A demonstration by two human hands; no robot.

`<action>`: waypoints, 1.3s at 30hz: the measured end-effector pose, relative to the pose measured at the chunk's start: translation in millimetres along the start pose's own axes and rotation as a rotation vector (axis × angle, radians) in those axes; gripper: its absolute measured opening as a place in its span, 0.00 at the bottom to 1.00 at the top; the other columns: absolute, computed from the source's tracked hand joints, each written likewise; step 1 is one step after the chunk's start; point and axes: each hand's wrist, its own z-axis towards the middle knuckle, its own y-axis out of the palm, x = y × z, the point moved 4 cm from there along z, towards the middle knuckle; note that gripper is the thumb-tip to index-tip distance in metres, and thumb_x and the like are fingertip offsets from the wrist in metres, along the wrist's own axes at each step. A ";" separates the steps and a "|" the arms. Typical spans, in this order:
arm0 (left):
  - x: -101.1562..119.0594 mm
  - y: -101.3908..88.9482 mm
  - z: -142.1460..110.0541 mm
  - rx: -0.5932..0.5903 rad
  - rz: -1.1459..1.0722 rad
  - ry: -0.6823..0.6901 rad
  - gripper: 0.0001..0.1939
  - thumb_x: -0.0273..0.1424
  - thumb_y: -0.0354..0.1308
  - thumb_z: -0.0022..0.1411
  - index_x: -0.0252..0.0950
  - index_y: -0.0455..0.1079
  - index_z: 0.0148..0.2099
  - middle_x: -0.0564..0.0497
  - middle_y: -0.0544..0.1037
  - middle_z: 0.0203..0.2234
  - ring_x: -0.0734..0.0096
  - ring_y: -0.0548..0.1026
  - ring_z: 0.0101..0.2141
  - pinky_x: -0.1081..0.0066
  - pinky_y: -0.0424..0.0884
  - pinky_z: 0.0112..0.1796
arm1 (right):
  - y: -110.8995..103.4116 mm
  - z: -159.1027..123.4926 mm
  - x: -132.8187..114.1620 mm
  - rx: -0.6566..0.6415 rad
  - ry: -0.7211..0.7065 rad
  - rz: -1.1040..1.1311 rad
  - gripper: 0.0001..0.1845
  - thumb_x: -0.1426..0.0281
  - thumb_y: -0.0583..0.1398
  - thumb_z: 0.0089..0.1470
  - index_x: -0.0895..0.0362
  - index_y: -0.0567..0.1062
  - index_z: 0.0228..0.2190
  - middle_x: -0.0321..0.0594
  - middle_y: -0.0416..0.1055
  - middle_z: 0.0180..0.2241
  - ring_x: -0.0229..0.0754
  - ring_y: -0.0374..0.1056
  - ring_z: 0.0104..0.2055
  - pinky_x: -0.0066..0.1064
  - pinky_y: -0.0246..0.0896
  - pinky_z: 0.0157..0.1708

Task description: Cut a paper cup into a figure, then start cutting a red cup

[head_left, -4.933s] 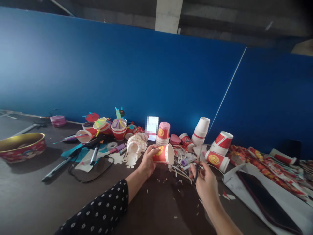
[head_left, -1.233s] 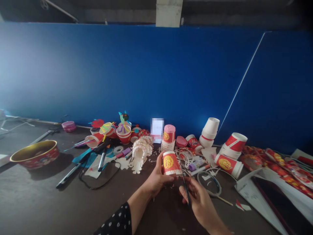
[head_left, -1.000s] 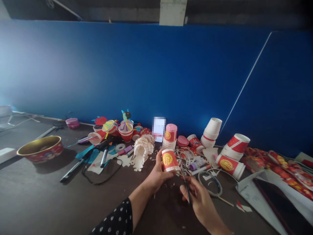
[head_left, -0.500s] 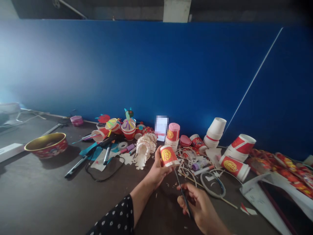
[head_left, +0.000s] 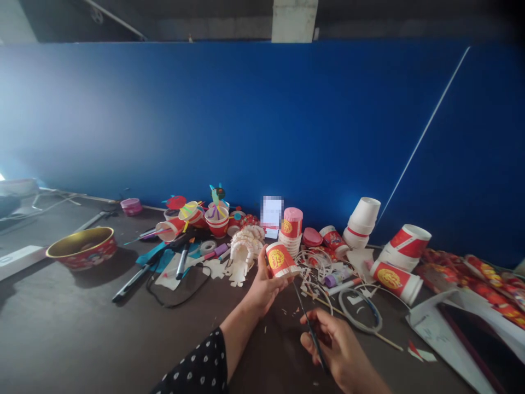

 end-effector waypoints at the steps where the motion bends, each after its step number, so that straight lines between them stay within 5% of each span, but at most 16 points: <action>1: 0.4 -0.3 0.0 0.005 0.003 0.004 0.54 0.16 0.61 0.36 0.49 0.36 0.59 0.48 0.68 0.42 0.67 0.73 0.34 0.63 0.65 0.40 | 0.1 -0.2 0.0 -0.003 0.000 0.001 0.19 0.56 0.59 0.47 0.60 0.66 0.32 0.31 0.60 0.18 0.33 0.54 0.19 0.26 0.50 0.20; 14: -6.8 2.3 -0.9 -0.082 0.096 0.026 0.54 0.16 0.62 0.37 0.47 0.35 0.60 0.51 0.69 0.38 0.75 0.70 0.30 0.67 0.65 0.37 | -4.3 0.7 -1.0 0.020 -0.062 -0.125 0.12 0.62 0.57 0.51 0.59 0.67 0.32 0.31 0.61 0.19 0.34 0.57 0.21 0.25 0.52 0.21; 24: -8.2 9.4 -7.3 -0.137 0.262 0.055 0.52 0.22 0.65 0.40 0.46 0.36 0.60 0.49 0.68 0.39 0.75 0.68 0.30 0.75 0.64 0.31 | -2.1 1.7 -7.9 0.047 -0.081 -0.007 0.08 0.68 0.61 0.48 0.58 0.68 0.29 0.30 0.61 0.22 0.34 0.56 0.23 0.24 0.52 0.22; 39: -11.6 8.6 -6.2 -0.206 0.261 0.030 0.51 0.22 0.65 0.40 0.46 0.38 0.59 0.48 0.69 0.40 0.69 0.70 0.34 0.69 0.65 0.35 | 2.1 1.5 -9.4 0.096 -0.076 0.090 0.10 0.65 0.61 0.47 0.58 0.68 0.29 0.29 0.60 0.20 0.33 0.55 0.21 0.24 0.51 0.21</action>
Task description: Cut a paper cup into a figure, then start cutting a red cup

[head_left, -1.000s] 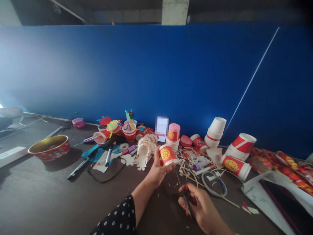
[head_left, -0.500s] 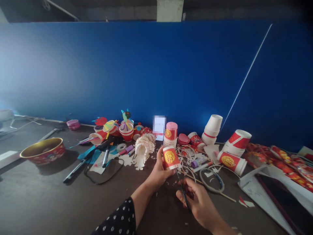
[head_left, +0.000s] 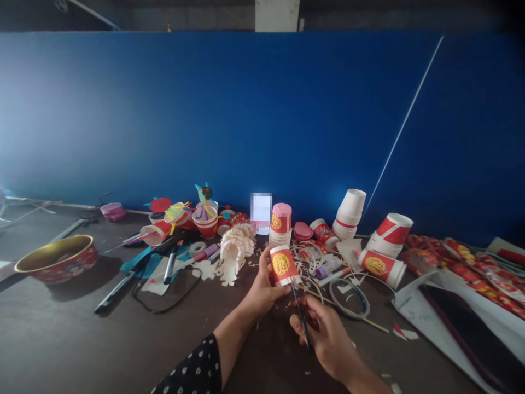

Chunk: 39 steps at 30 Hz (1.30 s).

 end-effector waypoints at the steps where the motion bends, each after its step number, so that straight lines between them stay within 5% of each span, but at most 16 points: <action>1: 0.0 0.2 -0.2 0.000 0.001 0.000 0.50 0.22 0.65 0.40 0.46 0.38 0.59 0.48 0.69 0.40 0.70 0.70 0.34 0.70 0.65 0.35 | 0.0 0.0 -0.2 -0.007 -0.003 -0.002 0.10 0.65 0.61 0.47 0.58 0.68 0.29 0.29 0.60 0.20 0.33 0.55 0.21 0.24 0.51 0.21; 39: 7.5 6.2 -4.3 0.076 0.089 0.039 0.49 0.23 0.65 0.41 0.44 0.39 0.59 0.48 0.69 0.39 0.70 0.69 0.33 0.70 0.65 0.34 | 0.6 0.4 14.6 0.035 0.088 0.066 0.18 0.57 0.61 0.46 0.59 0.70 0.30 0.28 0.60 0.17 0.31 0.55 0.16 0.23 0.52 0.16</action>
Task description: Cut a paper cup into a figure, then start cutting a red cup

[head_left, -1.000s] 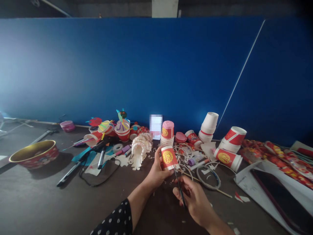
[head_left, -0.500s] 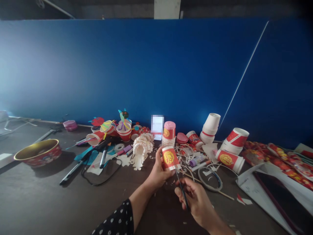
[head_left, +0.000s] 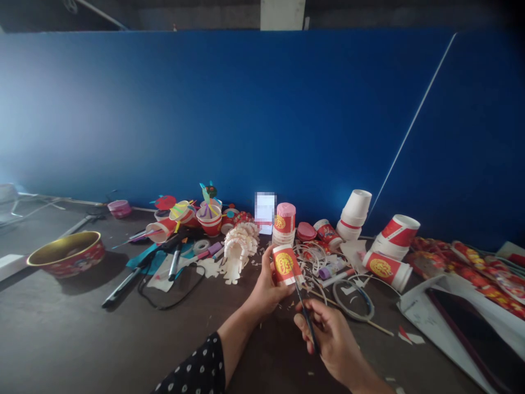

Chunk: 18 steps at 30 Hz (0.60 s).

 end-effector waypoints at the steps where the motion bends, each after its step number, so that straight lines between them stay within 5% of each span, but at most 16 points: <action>1: 0.2 0.1 -0.1 0.001 -0.001 -0.003 0.50 0.23 0.65 0.41 0.44 0.38 0.59 0.47 0.69 0.39 0.70 0.69 0.33 0.70 0.65 0.34 | 0.0 0.2 0.4 0.004 0.005 0.000 0.17 0.57 0.61 0.45 0.59 0.70 0.30 0.28 0.60 0.17 0.31 0.55 0.16 0.23 0.52 0.16; 18: 1.4 1.7 -0.6 -0.015 -0.015 -0.006 0.50 0.24 0.65 0.41 0.44 0.37 0.59 0.48 0.69 0.39 0.68 0.71 0.35 0.70 0.66 0.35 | 0.8 -0.9 -4.9 0.000 0.007 -0.033 0.16 0.59 0.60 0.48 0.61 0.69 0.31 0.28 0.60 0.16 0.30 0.55 0.15 0.23 0.50 0.16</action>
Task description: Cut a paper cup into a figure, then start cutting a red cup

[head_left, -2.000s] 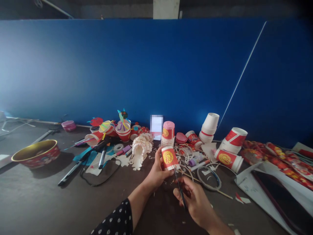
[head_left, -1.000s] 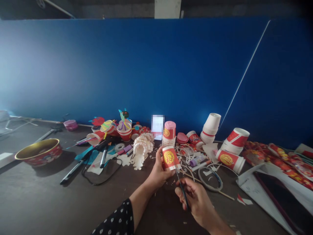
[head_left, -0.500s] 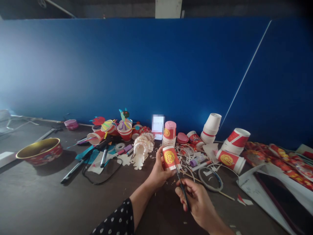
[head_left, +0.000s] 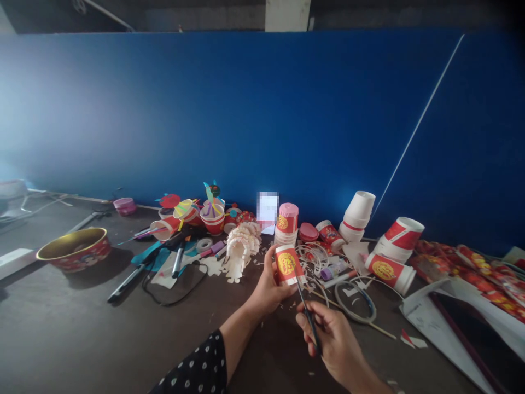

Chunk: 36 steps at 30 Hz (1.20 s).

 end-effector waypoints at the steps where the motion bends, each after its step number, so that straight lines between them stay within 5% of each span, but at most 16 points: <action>1: -0.2 -0.3 0.3 -0.001 0.003 0.003 0.50 0.24 0.65 0.41 0.44 0.37 0.59 0.48 0.69 0.39 0.68 0.71 0.35 0.70 0.66 0.35 | -0.1 0.5 0.7 -0.002 0.000 0.006 0.16 0.59 0.60 0.48 0.61 0.69 0.31 0.28 0.60 0.16 0.30 0.55 0.15 0.23 0.50 0.16; 20: -10.2 3.5 -1.0 -0.129 0.051 -0.031 0.49 0.18 0.63 0.38 0.45 0.39 0.57 0.47 0.66 0.41 0.72 0.69 0.33 0.75 0.66 0.29 | -3.2 3.8 -4.8 0.008 -0.030 0.096 0.16 0.59 0.61 0.46 0.60 0.67 0.28 0.29 0.61 0.17 0.30 0.56 0.15 0.23 0.50 0.16; 36: -10.0 4.4 -0.8 -0.135 0.055 0.010 0.49 0.20 0.65 0.40 0.45 0.39 0.57 0.47 0.67 0.42 0.69 0.70 0.36 0.70 0.67 0.35 | -2.6 1.1 -1.4 0.031 -0.020 0.154 0.14 0.61 0.61 0.47 0.59 0.65 0.28 0.27 0.60 0.15 0.28 0.54 0.13 0.22 0.47 0.14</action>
